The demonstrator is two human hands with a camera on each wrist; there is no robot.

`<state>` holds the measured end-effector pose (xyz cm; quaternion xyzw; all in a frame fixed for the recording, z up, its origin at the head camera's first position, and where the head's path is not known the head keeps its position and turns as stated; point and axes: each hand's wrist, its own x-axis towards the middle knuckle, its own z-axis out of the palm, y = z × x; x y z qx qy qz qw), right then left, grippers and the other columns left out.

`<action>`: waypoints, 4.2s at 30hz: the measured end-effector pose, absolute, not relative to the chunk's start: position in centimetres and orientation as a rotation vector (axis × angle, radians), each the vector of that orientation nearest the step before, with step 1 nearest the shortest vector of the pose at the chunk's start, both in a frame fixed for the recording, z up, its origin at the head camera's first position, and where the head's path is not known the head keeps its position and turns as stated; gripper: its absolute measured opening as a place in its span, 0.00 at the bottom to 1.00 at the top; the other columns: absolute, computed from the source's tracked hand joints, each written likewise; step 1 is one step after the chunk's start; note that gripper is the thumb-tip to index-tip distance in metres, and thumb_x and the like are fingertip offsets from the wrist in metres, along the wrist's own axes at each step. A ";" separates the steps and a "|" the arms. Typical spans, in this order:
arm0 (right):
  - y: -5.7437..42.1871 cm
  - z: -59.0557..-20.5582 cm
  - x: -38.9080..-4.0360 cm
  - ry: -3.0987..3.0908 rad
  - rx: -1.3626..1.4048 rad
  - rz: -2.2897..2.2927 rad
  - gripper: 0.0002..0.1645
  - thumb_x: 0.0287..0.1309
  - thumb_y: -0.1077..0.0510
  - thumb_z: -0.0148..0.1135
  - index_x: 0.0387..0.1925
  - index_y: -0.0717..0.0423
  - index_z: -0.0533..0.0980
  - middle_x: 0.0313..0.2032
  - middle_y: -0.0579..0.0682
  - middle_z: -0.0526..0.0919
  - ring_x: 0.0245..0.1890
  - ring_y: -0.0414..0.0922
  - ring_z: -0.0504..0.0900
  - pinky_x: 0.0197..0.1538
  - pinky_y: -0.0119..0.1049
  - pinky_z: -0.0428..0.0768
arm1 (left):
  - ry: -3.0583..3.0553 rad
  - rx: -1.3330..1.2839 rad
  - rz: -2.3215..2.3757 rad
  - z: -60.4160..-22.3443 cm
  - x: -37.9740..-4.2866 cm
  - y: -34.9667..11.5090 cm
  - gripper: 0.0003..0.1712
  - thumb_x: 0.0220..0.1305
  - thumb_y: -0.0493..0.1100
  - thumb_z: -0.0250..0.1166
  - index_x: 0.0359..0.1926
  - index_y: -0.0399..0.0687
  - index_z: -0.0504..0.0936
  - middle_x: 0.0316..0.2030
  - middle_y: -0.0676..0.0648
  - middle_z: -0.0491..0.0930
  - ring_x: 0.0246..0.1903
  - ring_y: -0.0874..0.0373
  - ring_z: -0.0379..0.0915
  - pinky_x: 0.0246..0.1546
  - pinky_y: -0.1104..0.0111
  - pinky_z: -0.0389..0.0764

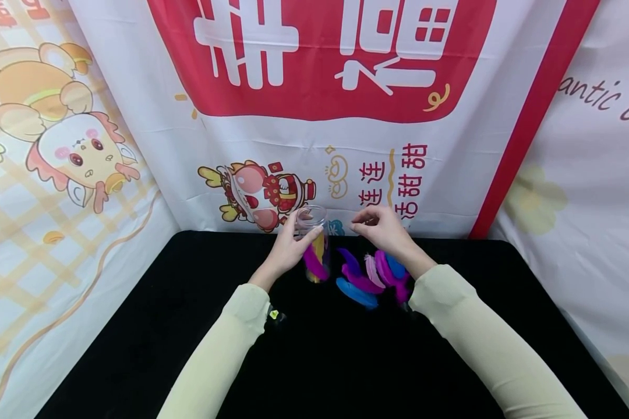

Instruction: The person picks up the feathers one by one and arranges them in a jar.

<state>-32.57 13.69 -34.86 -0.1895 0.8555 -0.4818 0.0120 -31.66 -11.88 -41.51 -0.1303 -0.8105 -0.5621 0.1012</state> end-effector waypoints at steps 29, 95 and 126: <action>16.8 -37.4 -32.7 2.712 -0.527 -1.480 0.13 0.64 0.58 0.69 0.46 0.64 0.84 0.49 0.59 0.85 0.40 0.41 0.82 0.41 0.32 0.81 | -2.403 -0.376 -1.667 -41.3 -31.4 -11.9 0.43 0.69 0.62 0.66 0.75 0.51 0.60 0.65 0.50 0.70 0.65 0.53 0.67 0.63 0.54 0.75; 22.4 -44.4 -35.5 2.841 -0.298 -1.193 0.20 0.68 0.55 0.65 0.52 0.66 0.79 0.49 0.63 0.84 0.49 0.55 0.81 0.49 0.43 0.78 | -2.405 -0.391 -1.675 -41.3 -31.5 -12.0 0.44 0.69 0.63 0.65 0.76 0.47 0.60 0.66 0.45 0.69 0.64 0.52 0.67 0.63 0.53 0.75; 23.6 -47.4 -36.9 2.805 -0.184 -1.168 0.28 0.68 0.54 0.62 0.60 0.71 0.75 0.57 0.70 0.79 0.55 0.61 0.77 0.56 0.54 0.78 | -2.406 -0.377 -1.672 -41.3 -31.4 -12.0 0.44 0.70 0.62 0.65 0.76 0.48 0.60 0.64 0.51 0.70 0.64 0.54 0.67 0.63 0.54 0.75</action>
